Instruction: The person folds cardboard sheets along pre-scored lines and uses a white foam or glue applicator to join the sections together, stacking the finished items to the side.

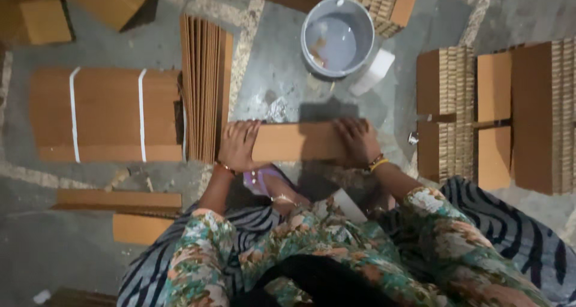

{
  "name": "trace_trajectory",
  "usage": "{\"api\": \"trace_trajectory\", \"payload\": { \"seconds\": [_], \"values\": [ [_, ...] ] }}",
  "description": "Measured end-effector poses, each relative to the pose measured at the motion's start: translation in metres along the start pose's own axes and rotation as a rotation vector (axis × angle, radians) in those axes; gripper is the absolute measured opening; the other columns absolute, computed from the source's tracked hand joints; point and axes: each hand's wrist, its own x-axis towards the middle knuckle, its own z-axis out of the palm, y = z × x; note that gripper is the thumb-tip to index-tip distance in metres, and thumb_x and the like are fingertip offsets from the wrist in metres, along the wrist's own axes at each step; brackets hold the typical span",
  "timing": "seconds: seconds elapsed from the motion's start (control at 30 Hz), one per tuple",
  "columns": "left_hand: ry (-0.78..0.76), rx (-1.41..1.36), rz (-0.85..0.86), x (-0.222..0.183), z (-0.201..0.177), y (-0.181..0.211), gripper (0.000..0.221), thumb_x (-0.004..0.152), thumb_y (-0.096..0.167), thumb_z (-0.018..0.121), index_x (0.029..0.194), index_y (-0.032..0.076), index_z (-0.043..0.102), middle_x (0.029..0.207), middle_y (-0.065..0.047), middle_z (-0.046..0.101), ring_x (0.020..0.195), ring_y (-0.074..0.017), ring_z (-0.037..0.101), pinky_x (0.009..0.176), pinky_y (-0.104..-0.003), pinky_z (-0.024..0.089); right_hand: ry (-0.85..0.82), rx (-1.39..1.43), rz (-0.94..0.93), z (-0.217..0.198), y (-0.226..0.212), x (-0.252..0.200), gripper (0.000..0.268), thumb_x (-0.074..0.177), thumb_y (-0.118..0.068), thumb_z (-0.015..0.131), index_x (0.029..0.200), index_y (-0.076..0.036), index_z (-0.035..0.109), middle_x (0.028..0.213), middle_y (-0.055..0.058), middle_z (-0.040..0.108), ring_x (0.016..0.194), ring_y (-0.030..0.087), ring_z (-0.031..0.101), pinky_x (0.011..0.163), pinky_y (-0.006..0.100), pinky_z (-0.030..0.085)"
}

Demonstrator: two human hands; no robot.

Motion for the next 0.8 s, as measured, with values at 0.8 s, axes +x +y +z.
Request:
{"api": "trace_trajectory", "payload": {
  "seconds": [0.8],
  "values": [
    [-0.404,0.184,-0.192,0.007,-0.006,0.02,0.122,0.051,0.072,0.081,0.15,0.012,0.041,0.137,-0.017,0.05,0.131,-0.0357,0.043,0.111,-0.067,0.019,0.112,-0.044,-0.033,-0.021,-0.029,0.002,0.094,0.076,-0.054,0.078,0.149,-0.003,0.046,0.146,0.017,0.049,0.138,0.036,0.045,0.117,0.058,0.031]
  ]
}}
